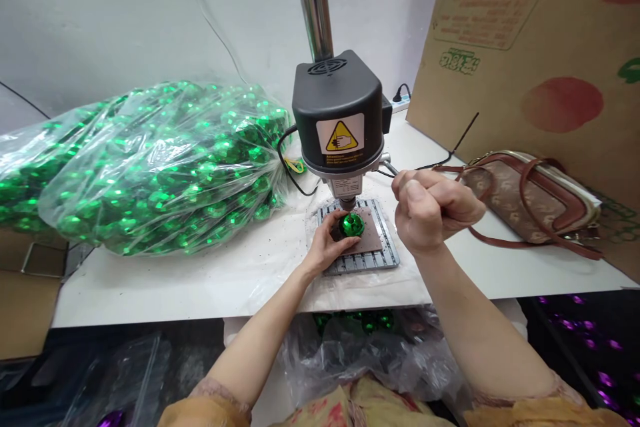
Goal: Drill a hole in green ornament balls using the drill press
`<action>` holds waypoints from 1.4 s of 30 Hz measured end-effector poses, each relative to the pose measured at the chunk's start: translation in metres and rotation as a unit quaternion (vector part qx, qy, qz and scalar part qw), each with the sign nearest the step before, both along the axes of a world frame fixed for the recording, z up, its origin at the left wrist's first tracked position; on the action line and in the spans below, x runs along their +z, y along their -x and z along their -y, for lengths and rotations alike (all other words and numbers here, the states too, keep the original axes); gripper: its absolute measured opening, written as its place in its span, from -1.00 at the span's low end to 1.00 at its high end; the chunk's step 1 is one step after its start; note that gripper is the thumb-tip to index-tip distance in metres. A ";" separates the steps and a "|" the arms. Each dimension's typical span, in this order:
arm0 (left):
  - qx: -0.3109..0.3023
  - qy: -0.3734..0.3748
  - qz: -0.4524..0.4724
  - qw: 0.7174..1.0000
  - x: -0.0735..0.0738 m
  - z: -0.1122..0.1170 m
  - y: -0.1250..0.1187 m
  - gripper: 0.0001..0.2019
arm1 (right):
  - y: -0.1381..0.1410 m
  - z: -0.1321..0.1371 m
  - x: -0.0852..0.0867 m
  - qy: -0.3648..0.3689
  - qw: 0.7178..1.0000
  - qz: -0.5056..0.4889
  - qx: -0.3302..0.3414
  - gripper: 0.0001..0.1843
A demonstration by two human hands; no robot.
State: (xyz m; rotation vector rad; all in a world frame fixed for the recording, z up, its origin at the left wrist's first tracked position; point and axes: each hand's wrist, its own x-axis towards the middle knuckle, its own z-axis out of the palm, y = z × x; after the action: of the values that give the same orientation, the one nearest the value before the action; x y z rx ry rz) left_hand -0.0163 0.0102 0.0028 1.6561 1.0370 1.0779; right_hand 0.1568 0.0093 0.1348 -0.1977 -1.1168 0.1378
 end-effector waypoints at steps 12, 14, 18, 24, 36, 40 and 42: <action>0.037 -0.003 -0.011 0.999 0.005 0.003 -0.005 -0.41 | 0.006 0.006 0.032 0.132 0.990 -0.049 -0.027 -0.46; 0.072 -0.015 -0.025 0.997 0.006 0.008 -0.007 -0.43 | 0.005 0.004 0.051 0.193 0.979 -0.051 -0.030 -0.49; 0.176 -0.082 -0.089 0.977 0.005 0.043 -0.001 -0.47 | 0.002 -0.001 0.069 0.222 0.974 -0.034 -0.026 -0.46; -0.062 -0.346 -0.248 0.903 -0.036 0.140 0.022 -0.45 | 0.001 -0.001 0.067 0.222 0.974 -0.034 -0.021 -0.45; 0.045 -0.326 -0.171 0.929 -0.028 0.092 0.071 -0.77 | 0.001 0.001 0.065 0.212 0.976 -0.043 -0.001 -0.53; 0.253 -0.165 -0.219 0.928 0.022 -0.027 0.082 -0.77 | 0.001 0.000 0.064 0.217 0.975 -0.051 0.000 -0.55; 0.254 -0.141 -0.240 0.926 0.036 -0.080 0.082 -0.79 | 0.001 0.001 0.063 0.218 0.975 -0.047 -0.006 -0.56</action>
State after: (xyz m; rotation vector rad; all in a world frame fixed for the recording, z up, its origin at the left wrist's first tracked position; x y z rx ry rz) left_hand -0.0982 0.0906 0.0390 2.0009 1.7719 1.2168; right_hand 0.1561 0.0086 0.1982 -0.5837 -0.9797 0.3797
